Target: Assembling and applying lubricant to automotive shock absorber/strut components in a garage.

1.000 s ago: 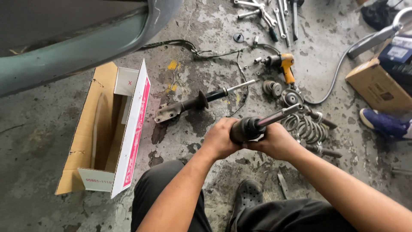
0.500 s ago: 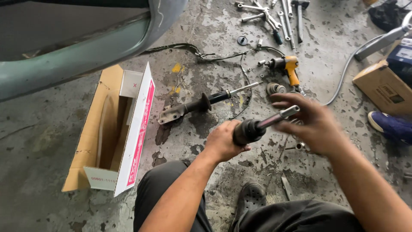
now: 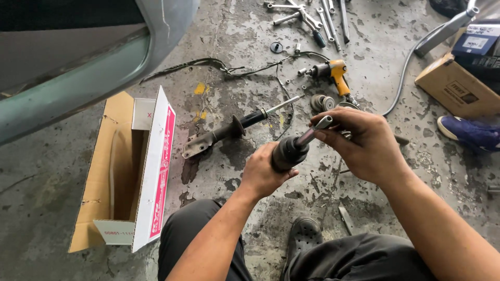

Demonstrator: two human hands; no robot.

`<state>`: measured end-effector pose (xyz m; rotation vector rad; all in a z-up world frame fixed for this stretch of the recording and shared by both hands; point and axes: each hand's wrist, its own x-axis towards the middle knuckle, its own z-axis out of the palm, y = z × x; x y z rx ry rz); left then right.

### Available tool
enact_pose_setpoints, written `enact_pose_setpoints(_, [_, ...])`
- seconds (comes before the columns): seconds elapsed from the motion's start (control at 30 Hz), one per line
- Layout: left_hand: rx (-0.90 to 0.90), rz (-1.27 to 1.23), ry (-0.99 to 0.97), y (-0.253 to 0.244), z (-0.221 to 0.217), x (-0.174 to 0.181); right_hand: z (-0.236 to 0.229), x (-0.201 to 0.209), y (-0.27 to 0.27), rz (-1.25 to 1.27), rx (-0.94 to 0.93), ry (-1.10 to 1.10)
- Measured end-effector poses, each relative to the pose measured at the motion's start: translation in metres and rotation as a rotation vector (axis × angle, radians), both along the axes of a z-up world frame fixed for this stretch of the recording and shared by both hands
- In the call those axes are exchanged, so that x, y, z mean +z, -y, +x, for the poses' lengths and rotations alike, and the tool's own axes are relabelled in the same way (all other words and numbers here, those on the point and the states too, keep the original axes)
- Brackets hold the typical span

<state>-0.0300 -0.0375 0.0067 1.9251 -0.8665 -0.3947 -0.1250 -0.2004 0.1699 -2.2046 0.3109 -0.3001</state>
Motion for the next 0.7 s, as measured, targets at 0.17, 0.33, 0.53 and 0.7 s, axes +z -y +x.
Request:
enact_pose_setpoints(0.17, [-0.006,-0.155,0.011,-0.001,0.003,-0.007,0.003,0.000,-0.002,-0.048,0.043,0.030])
enact_pose_setpoints(0.33, [-0.072,-0.177,0.033,-0.005,0.011,-0.008,0.004,0.012,-0.007,-0.148,0.082,0.035])
enact_pose_setpoints(0.53, [-0.114,-0.067,-0.042,-0.007,0.011,-0.029,-0.002,0.017,-0.007,-0.204,0.160,0.004])
enact_pose_setpoints(0.7, [-0.181,0.164,0.045,-0.008,0.014,-0.027,-0.005,0.022,-0.011,-0.284,0.224,0.037])
